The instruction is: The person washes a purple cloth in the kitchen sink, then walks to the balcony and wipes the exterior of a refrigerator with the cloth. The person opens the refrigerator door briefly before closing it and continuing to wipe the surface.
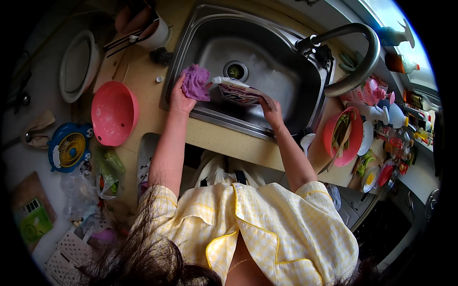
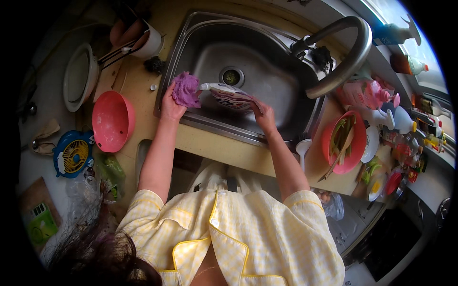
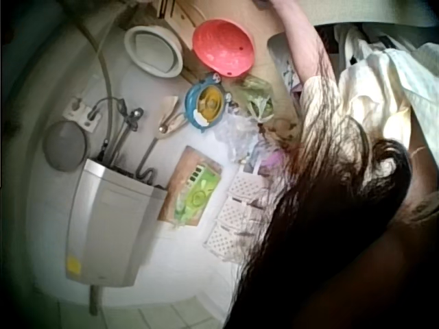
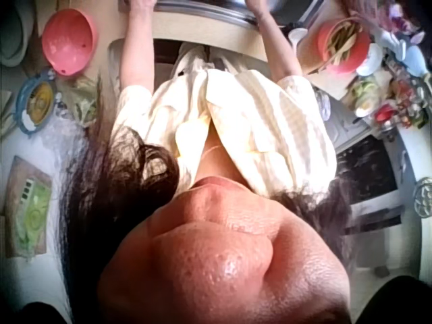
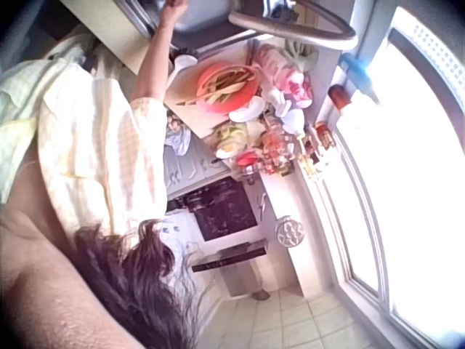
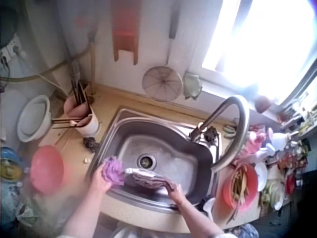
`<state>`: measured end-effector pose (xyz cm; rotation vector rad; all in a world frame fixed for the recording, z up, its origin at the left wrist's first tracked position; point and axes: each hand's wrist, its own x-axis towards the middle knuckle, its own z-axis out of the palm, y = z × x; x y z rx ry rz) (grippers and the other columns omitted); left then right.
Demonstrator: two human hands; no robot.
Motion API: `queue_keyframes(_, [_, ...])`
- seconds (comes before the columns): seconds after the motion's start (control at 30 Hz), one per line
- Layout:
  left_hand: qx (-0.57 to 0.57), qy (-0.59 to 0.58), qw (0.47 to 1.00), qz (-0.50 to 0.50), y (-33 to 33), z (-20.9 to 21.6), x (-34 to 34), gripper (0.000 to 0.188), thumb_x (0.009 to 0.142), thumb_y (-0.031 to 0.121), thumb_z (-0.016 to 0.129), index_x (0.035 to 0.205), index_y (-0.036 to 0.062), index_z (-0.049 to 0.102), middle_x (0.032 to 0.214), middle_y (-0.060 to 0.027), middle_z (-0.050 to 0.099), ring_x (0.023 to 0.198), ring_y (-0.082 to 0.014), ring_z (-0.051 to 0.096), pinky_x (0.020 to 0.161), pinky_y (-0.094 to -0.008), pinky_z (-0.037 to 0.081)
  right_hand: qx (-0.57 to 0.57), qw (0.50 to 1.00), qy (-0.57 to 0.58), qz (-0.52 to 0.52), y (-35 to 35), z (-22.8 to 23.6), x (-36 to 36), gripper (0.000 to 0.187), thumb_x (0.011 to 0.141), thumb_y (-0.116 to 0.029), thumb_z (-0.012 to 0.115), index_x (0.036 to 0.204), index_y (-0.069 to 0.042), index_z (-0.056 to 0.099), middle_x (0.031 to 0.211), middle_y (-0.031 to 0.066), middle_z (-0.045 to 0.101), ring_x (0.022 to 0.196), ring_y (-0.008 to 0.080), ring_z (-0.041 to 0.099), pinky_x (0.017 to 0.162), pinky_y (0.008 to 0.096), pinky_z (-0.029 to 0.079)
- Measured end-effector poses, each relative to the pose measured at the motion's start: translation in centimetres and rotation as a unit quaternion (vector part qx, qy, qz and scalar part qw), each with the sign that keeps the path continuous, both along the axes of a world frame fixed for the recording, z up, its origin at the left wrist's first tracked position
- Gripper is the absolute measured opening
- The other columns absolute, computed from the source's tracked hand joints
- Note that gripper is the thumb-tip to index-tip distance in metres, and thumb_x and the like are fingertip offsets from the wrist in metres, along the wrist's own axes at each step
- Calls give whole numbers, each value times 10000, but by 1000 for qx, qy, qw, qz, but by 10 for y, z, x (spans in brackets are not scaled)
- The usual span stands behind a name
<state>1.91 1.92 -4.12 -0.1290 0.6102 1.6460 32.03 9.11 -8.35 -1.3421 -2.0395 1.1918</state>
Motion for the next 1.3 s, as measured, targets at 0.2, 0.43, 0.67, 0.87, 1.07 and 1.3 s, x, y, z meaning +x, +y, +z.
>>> queue_keyframes(0.2, [1,-22,999,24,14,-14,13,460,939,371,366,1266,55,435,1277,-114,475,1181,-292,445,983,-498,354,55,998,-6,-15,-1,39,-9,138,861,-143,556,924,-34,613,757,199,574,641,345,522,597,322,446])
queue_keyframes(0.43, [9,-66,998,11,36,-21,30,550,934,465,286,1260,50,442,1251,-115,501,1140,-285,479,956,-444,384,104,993,-45,42,30,101,1,109,795,19,556,888,16,613,723,208,595,658,291,628,589,273,455])
queue_keyframes(0.67, [41,-137,990,13,45,-28,41,536,940,447,222,1250,80,460,1230,-119,508,1089,-296,500,913,-447,411,94,978,-169,75,51,155,-2,152,743,44,529,877,19,596,723,220,581,689,310,600,611,304,460])
queue_keyframes(0.87, [77,-166,983,30,47,-28,46,434,939,361,328,1218,63,476,1174,-121,534,1037,-280,529,894,-425,434,89,973,-196,88,58,171,-12,163,713,16,521,858,13,595,746,260,547,777,433,532,631,370,456])
queue_keyframes(1.07, [124,-191,973,-35,41,-49,42,322,895,217,475,1184,76,492,1060,-107,580,921,-238,582,812,-368,482,67,965,-237,93,54,178,-23,151,731,-17,522,858,15,596,757,264,550,794,434,532,642,382,455])
queue_keyframes(1.3, [61,-142,984,-89,38,-77,43,401,810,-13,441,1206,47,451,1031,-125,577,857,-231,600,752,-361,508,84,952,-269,116,48,183,-30,154,805,-133,567,865,1,613,729,240,570,744,400,572,603,354,454])
